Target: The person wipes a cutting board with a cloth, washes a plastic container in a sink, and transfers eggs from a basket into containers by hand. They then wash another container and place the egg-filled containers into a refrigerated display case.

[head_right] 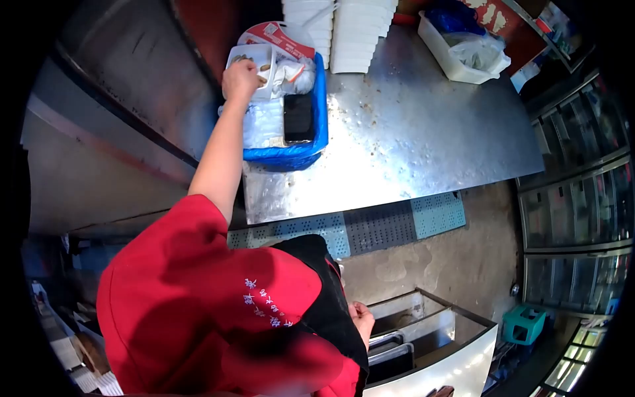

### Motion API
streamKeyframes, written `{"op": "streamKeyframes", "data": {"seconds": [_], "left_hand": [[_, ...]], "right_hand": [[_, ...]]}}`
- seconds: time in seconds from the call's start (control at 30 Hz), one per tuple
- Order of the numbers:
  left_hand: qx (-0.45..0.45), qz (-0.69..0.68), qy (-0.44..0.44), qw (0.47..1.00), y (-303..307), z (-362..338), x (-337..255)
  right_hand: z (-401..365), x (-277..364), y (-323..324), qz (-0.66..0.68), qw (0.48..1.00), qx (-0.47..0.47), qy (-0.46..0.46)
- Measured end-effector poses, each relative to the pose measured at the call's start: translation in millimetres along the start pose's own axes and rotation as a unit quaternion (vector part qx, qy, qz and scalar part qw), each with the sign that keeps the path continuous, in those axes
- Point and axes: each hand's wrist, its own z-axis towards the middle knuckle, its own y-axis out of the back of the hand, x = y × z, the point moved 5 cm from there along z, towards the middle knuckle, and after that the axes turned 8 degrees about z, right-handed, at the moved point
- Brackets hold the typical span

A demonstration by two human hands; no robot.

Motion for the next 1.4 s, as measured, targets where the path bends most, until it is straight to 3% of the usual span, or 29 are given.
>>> {"op": "streamKeyframes", "data": {"seconds": [0.03, 0.1, 0.23, 0.3, 0.37, 0.43, 0.5, 0.57, 0.6, 0.63, 0.7, 0.73, 0.77, 0.9, 0.97, 1.03, 1.1, 1.17, 1.23, 1.27, 1.33, 1.4], "left_hand": [[0.083, 0.03, 0.041, 0.995, -3.2, 7.4, 6.6], [0.101, 0.097, 0.077, 0.987, -22.7, 20.3, 18.6], [0.139, 0.137, 0.062, 0.979, -40.0, 34.9, 18.0], [0.164, 0.121, -0.044, 0.978, -49.9, 40.4, 6.2], [0.144, 0.133, -0.054, 0.979, -52.6, 41.1, -0.1], [0.187, 0.14, -0.095, 0.968, -62.2, 47.4, -2.2], [0.181, 0.142, -0.102, 0.968, -56.3, 46.3, -4.8], [0.116, 0.01, -0.115, 0.986, -31.0, 42.9, -17.5], [0.033, -0.077, -0.201, 0.976, -7.3, 28.3, -36.5], [0.071, -0.164, -0.198, 0.964, 4.1, 12.6, -56.0], [0.164, -0.335, -0.232, 0.898, 34.0, -38.3, -112.1], [0.214, -0.361, -0.234, 0.877, 39.0, -69.2, -138.8], [0.316, -0.445, -0.211, 0.811, 42.2, -103.8, -165.3], [0.506, -0.558, -0.225, 0.618, 60.8, -229.9, -245.0], [0.545, -0.556, -0.262, 0.57, 85.4, -274.2, -268.3], [0.599, -0.553, -0.266, 0.515, 101.4, -309.8, -281.3], [0.62, -0.533, -0.296, 0.494, 106.1, -341.6, -291.2], [0.56, -0.503, -0.417, 0.51, 118.7, -364.4, -300.7], [0.529, -0.51, -0.482, 0.477, 129.7, -392.7, -308.5], [0.542, -0.511, -0.508, 0.433, 131.3, -407.5, -311.4], [0.639, -0.456, -0.5, 0.366, 130.0, -437.5, -315.1], [0.714, -0.402, -0.486, 0.304, 126.9, -471.3, -318.3]], "right_hand": [[9.9, -15.0, 9.5, -0.016, 1.0, -0.015, -0.001], [26.1, -45.8, 24.3, 0.012, 0.999, -0.047, -0.002], [32.9, -78.1, 35.5, 0.031, 0.998, -0.046, -0.016], [31.7, -91.8, 28.6, 0.022, 0.999, -0.032, -0.008], [33.6, -105.6, 22.3, 0.059, 0.998, -0.019, -0.015], [20.9, -72.9, 17.8, -0.027, 0.999, 0.017, -0.022], [20.5, -73.8, 16.9, -0.021, 0.999, 0.022, -0.025], [20.8, -73.5, 23.6, 0.043, 0.999, -0.016, 0.007], [24.0, -69.0, 28.9, 0.057, 0.997, -0.039, -0.022], [22.5, -47.9, 34.4, 0.064, 0.996, -0.051, -0.022], [14.6, 10.1, 46.3, -0.032, 0.993, -0.08, 0.084], [14.5, 38.4, 47.8, -0.011, 0.986, -0.085, 0.143], [15.8, 68.5, 52.8, 0.008, 0.976, -0.095, 0.198], [-5.7, 180.9, 70.2, 0.241, 0.919, -0.098, 0.296], [-21.8, 209.3, 85.2, 0.304, 0.891, -0.122, 0.315], [-29.2, 208.3, 101.8, 0.323, 0.881, -0.162, 0.306], [-31.8, 193.0, 114.5, 0.377, 0.861, -0.164, 0.298], [-42.7, 176.1, 124.5, 0.37, 0.859, -0.197, 0.293], [-52.7, 150.0, 132.3, 0.359, 0.843, -0.242, 0.318], [-60.7, 138.1, 135.6, 0.395, 0.824, -0.248, 0.322], [-77.1, 109.1, 143.1, 0.379, 0.84, -0.297, 0.251], [-84.5, 78.1, 144.8, 0.42, 0.804, -0.319, 0.275]]}}
